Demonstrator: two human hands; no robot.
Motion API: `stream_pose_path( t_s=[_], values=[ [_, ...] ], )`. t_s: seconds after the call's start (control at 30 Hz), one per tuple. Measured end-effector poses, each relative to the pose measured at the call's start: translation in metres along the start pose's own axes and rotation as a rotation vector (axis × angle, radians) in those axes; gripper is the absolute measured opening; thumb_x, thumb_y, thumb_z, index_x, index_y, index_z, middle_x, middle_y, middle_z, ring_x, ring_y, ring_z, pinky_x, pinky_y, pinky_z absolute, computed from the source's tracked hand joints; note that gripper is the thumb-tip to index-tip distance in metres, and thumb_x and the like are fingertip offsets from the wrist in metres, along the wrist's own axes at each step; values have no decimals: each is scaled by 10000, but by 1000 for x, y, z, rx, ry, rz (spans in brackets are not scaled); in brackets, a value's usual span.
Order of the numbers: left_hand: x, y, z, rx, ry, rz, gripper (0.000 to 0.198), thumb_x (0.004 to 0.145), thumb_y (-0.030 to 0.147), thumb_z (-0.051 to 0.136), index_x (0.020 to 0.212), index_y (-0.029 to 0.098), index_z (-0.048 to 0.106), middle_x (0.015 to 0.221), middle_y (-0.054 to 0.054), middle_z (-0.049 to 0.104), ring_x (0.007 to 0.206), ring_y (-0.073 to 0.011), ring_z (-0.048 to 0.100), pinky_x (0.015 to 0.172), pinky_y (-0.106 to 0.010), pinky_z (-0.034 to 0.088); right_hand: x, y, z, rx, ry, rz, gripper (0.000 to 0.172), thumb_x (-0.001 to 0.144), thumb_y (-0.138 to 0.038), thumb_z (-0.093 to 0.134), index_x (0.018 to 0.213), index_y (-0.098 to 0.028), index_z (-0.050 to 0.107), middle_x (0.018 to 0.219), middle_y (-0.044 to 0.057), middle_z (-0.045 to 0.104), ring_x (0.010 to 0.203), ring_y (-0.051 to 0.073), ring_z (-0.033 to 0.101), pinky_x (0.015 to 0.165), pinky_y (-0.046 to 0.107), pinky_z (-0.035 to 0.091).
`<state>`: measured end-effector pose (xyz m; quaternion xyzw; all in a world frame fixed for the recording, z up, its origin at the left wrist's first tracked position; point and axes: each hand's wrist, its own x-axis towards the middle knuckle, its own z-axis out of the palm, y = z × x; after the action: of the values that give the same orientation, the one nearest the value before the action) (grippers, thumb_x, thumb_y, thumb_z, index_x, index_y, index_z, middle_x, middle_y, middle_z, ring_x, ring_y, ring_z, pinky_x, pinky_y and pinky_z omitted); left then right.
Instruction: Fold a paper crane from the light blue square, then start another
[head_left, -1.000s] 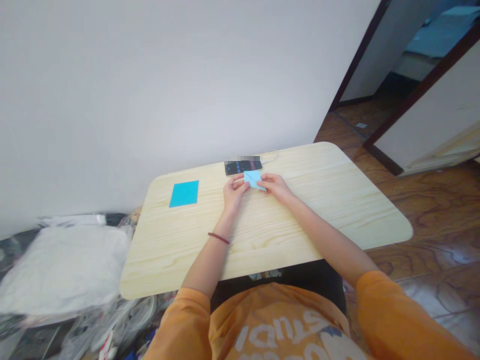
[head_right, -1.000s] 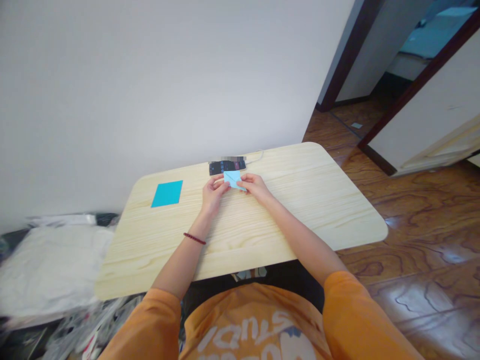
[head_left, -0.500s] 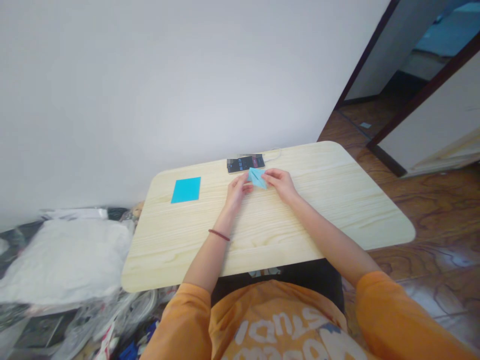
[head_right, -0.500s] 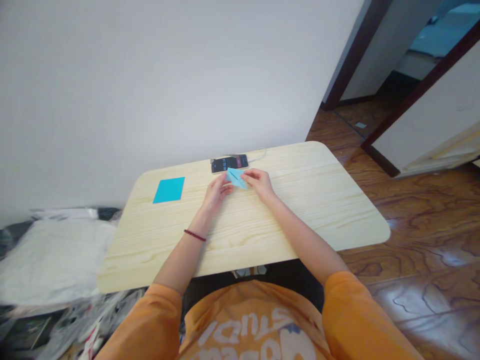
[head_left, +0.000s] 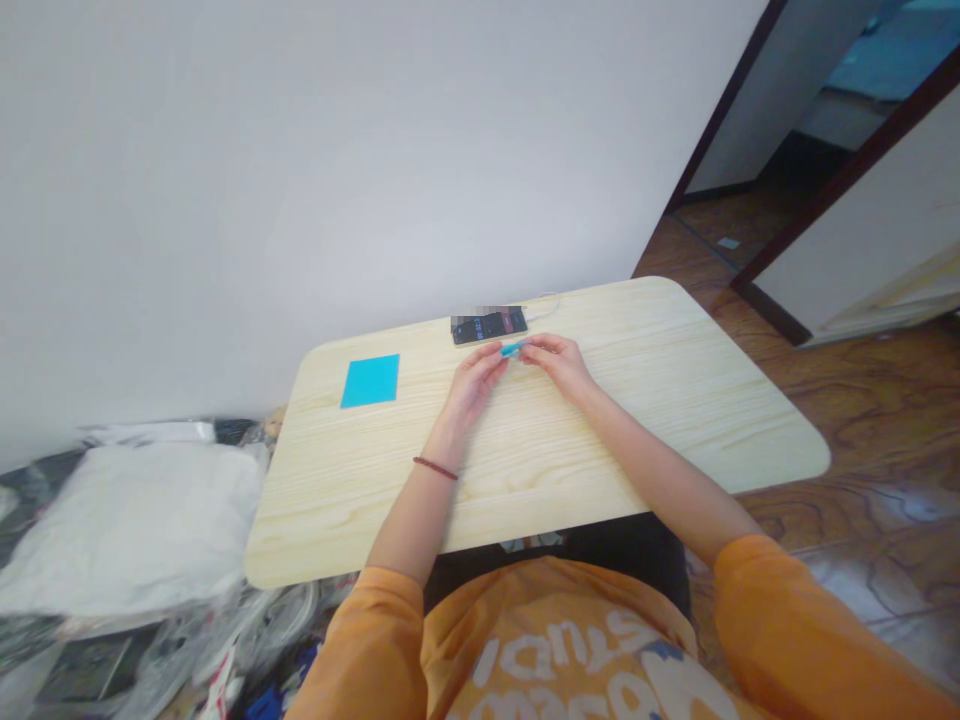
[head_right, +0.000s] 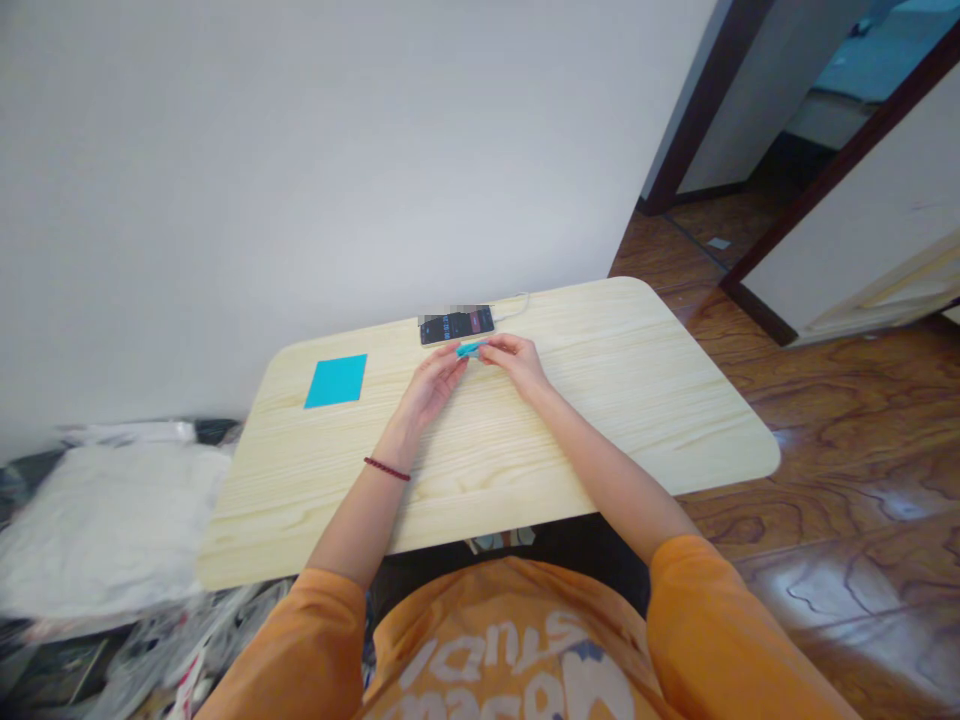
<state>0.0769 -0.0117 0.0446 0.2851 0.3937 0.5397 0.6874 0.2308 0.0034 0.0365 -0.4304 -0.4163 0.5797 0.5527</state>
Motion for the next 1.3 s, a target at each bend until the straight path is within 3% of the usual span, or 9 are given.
stream_pose_path(
  t_s=[0.33, 0.73, 0.87, 1.03, 1.13, 1.3],
  values=[
    [3, -6, -4, 227, -12, 176, 310, 563, 162, 723, 870, 167, 684, 944, -60, 702, 915, -184, 641, 879, -322, 449, -1, -1, 1, -4, -52, -31, 293, 556, -390, 803, 730, -179, 698, 759, 6, 682, 764, 134, 633, 831, 304, 509],
    [4, -7, -6, 392, 10, 348, 173, 643, 211, 679, 811, 183, 711, 899, -51, 711, 928, -211, 633, 899, -346, 446, 0, 1, 1, -15, -47, -25, 338, 545, -433, 803, 734, -173, 699, 751, 12, 686, 760, 140, 640, 832, 314, 519],
    [2, -7, -5, 401, 14, 361, 180, 646, 254, 708, 811, 181, 710, 850, -47, 711, 836, -193, 641, 837, -323, 470, -1, -1, 2, 29, -13, -6, 360, 513, -451, 812, 699, -170, 683, 727, 11, 682, 740, 142, 637, 812, 323, 536],
    [-1, -8, 0, 428, 115, 401, 168, 653, 294, 728, 753, 159, 713, 787, -51, 710, 760, -175, 637, 781, -298, 484, -4, -5, 4, 28, 18, -27, 370, 505, -461, 807, 697, -172, 677, 745, 23, 695, 724, 145, 643, 779, 320, 543],
    [-6, -6, 5, 448, 164, 430, 171, 660, 309, 730, 747, 161, 719, 801, -58, 715, 786, -181, 643, 790, -301, 485, -4, -6, 5, -31, 35, -49, 379, 477, -436, 822, 710, -174, 680, 758, 35, 702, 736, 163, 648, 771, 330, 539],
    [-9, -5, 7, 424, 123, 465, 252, 742, 391, 657, 823, 161, 717, 877, -86, 711, 872, -201, 648, 812, -322, 490, -5, -7, 3, -91, 48, -104, 317, 503, -355, 816, 729, -171, 690, 790, 45, 710, 757, 175, 658, 784, 323, 522]
  ],
)
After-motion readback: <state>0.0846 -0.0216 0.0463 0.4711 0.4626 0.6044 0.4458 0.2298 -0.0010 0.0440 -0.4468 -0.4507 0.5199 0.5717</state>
